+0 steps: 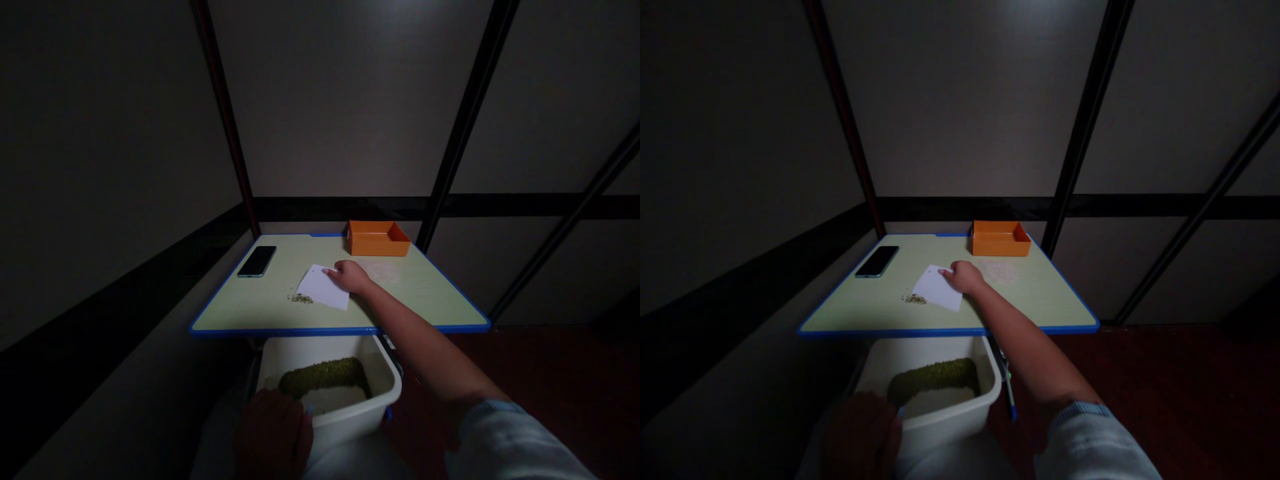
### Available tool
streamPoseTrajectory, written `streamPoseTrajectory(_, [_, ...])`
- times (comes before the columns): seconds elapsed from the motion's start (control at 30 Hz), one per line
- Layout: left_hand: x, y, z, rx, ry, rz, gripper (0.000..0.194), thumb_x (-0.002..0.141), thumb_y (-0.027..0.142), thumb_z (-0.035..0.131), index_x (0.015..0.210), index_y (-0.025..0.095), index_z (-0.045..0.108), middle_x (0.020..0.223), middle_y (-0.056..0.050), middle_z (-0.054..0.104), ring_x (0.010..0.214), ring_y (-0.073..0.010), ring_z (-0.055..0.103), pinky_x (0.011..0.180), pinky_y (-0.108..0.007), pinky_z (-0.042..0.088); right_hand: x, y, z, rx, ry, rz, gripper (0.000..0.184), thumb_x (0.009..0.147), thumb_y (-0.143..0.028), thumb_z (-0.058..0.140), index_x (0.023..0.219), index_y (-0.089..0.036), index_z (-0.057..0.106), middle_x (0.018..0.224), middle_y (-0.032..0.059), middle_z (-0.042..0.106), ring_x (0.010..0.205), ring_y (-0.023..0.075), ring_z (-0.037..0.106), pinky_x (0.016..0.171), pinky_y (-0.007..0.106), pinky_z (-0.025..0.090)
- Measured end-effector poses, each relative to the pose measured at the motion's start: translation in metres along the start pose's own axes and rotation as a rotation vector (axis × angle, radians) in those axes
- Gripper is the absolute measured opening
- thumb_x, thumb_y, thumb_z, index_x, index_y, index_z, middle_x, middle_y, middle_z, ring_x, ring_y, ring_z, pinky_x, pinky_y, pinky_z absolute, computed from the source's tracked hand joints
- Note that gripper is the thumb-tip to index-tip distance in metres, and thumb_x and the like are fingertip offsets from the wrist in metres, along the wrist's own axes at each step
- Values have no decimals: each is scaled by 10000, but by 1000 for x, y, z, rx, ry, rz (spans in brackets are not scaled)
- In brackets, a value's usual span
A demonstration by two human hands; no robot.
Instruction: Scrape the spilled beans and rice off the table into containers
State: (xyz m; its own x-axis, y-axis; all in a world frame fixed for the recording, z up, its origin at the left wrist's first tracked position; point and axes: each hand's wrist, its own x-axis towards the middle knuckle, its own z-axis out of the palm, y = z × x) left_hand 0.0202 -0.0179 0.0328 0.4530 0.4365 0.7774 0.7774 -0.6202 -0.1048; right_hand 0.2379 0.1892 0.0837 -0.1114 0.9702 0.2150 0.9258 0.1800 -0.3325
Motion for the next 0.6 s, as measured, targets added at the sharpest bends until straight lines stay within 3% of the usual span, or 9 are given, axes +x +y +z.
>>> streamPoseTrajectory(0.6, [-2,0,2,11,-11,1,187,753,174,434,571,202,465,521,9,475,559,-134,429,605,-302,347,-2,0,1,65,39,-22,448,814,-536,379,746,-155,606,683,54,600,580,118,454,490,232,238])
